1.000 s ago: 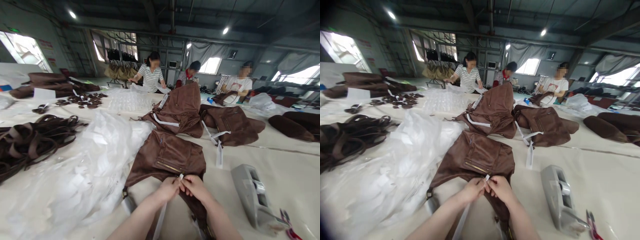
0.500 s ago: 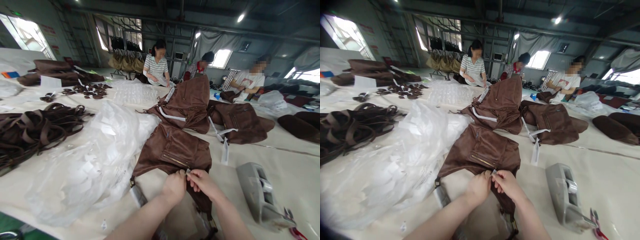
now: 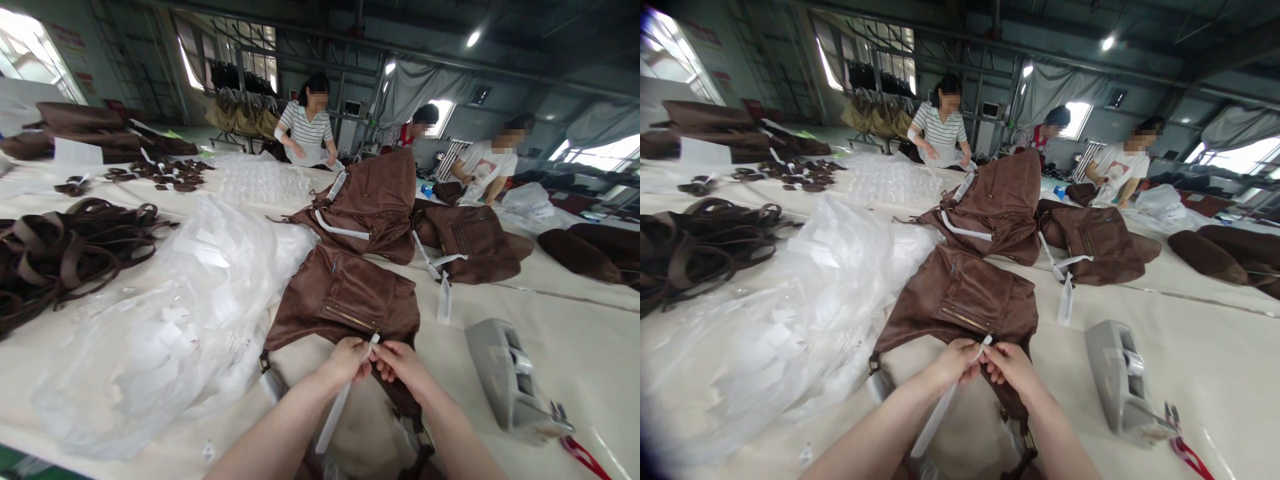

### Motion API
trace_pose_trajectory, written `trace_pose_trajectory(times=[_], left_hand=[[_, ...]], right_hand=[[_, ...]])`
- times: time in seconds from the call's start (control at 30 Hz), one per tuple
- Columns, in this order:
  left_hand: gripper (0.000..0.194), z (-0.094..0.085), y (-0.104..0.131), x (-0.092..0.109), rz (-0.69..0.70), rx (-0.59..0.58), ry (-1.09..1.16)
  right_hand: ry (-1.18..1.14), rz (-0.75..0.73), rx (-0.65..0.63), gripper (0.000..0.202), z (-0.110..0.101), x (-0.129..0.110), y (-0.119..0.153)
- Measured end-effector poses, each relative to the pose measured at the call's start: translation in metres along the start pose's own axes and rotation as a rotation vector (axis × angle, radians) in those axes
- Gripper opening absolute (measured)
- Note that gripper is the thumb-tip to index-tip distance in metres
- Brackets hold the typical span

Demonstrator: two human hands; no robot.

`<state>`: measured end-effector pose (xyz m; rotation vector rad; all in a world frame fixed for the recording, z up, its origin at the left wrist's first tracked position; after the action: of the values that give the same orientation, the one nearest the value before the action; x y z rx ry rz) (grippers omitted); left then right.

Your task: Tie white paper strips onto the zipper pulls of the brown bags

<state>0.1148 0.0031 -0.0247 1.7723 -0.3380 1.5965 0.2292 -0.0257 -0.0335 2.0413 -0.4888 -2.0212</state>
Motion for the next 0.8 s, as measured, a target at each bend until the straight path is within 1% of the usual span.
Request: trace_pose_trajectory(times=[0.03, 0.07, 0.17, 0.2, 0.23, 0.3, 0.33, 0.37, 0.4, 0.43, 0.47, 0.53, 0.57, 0.6, 0.63, 0.67, 0.7, 0.73, 0.8], left_hand=[[0.026, 0.002, 0.000, -0.002, -0.045, -0.066, 0.116], [0.022, 0.007, 0.001, -0.004, -0.106, -0.157, 0.235], [0.009, 0.027, 0.007, -0.007, -0.298, -0.461, 0.533], [0.010, 0.033, 0.010, -0.008, -0.337, -0.513, 0.567], [0.014, 0.036, 0.010, -0.010, -0.352, -0.526, 0.555], [0.029, 0.038, 0.011, -0.011, -0.317, -0.486, 0.423], [0.037, 0.036, 0.012, -0.008, -0.258, -0.441, 0.332], [0.042, 0.029, 0.014, 0.000, -0.169, -0.369, 0.247], [0.046, 0.017, 0.017, 0.011, -0.057, -0.269, 0.183], [0.046, 0.000, 0.023, 0.026, 0.066, -0.140, 0.138], [0.046, -0.023, 0.033, 0.043, 0.185, 0.016, 0.107], [0.045, -0.073, 0.058, 0.072, 0.374, 0.313, 0.078], [0.045, -0.097, 0.070, 0.082, 0.429, 0.427, 0.067], [0.044, -0.119, 0.079, 0.088, 0.465, 0.528, 0.063], [0.043, -0.140, 0.085, 0.090, 0.486, 0.625, 0.063], [0.043, -0.156, 0.088, 0.089, 0.493, 0.705, 0.064], [0.041, -0.169, 0.087, 0.084, 0.488, 0.767, 0.062], [0.041, -0.178, 0.084, 0.077, 0.468, 0.814, 0.055], [0.040, -0.186, 0.073, 0.060, 0.414, 0.857, 0.031]], right_hand=[[-0.014, 0.003, 0.005, 0.045, 0.001, -0.001, 0.000], [-0.042, 0.011, 0.008, 0.045, 0.003, -0.001, -0.001], [-0.235, 0.043, -0.030, 0.040, 0.016, -0.002, -0.001], [-0.318, 0.049, -0.047, 0.037, 0.021, -0.003, -0.001], [-0.389, 0.053, -0.056, 0.035, 0.026, -0.004, -0.001], [-0.456, 0.036, -0.042, 0.034, 0.026, -0.010, 0.000], [-0.438, 0.019, -0.022, 0.035, 0.021, -0.014, 0.000], [-0.384, -0.005, 0.003, 0.037, 0.013, -0.020, 0.000], [-0.297, -0.040, 0.032, 0.041, 0.000, -0.026, 0.001], [-0.185, -0.087, 0.080, 0.044, -0.016, -0.035, 0.001], [-0.048, -0.138, 0.154, 0.047, -0.036, -0.044, 0.002], [0.240, -0.220, 0.382, 0.045, -0.081, -0.060, 0.006], [0.347, -0.224, 0.495, 0.045, -0.100, -0.065, 0.008], [0.403, -0.201, 0.568, 0.048, -0.114, -0.065, 0.008], [0.400, -0.160, 0.593, 0.055, -0.122, -0.062, 0.005], [0.345, -0.119, 0.573, 0.063, -0.123, -0.056, -0.001], [0.255, -0.090, 0.527, 0.069, -0.119, -0.049, -0.008], [0.153, -0.076, 0.480, 0.074, -0.111, -0.044, -0.015], [-0.017, -0.076, 0.449, 0.078, -0.093, -0.037, -0.027]])
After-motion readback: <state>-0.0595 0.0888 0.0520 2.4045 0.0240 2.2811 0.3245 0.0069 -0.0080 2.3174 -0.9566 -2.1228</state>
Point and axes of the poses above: each hand's wrist, its own y-axis away from the middle knuckle, its own z-axis out of the palm, x = y × z, the point moved 8 cm from there along -y, towards the middle knuckle, and after that the axes turned 10 degrees about -y, right-handed, at the moved point
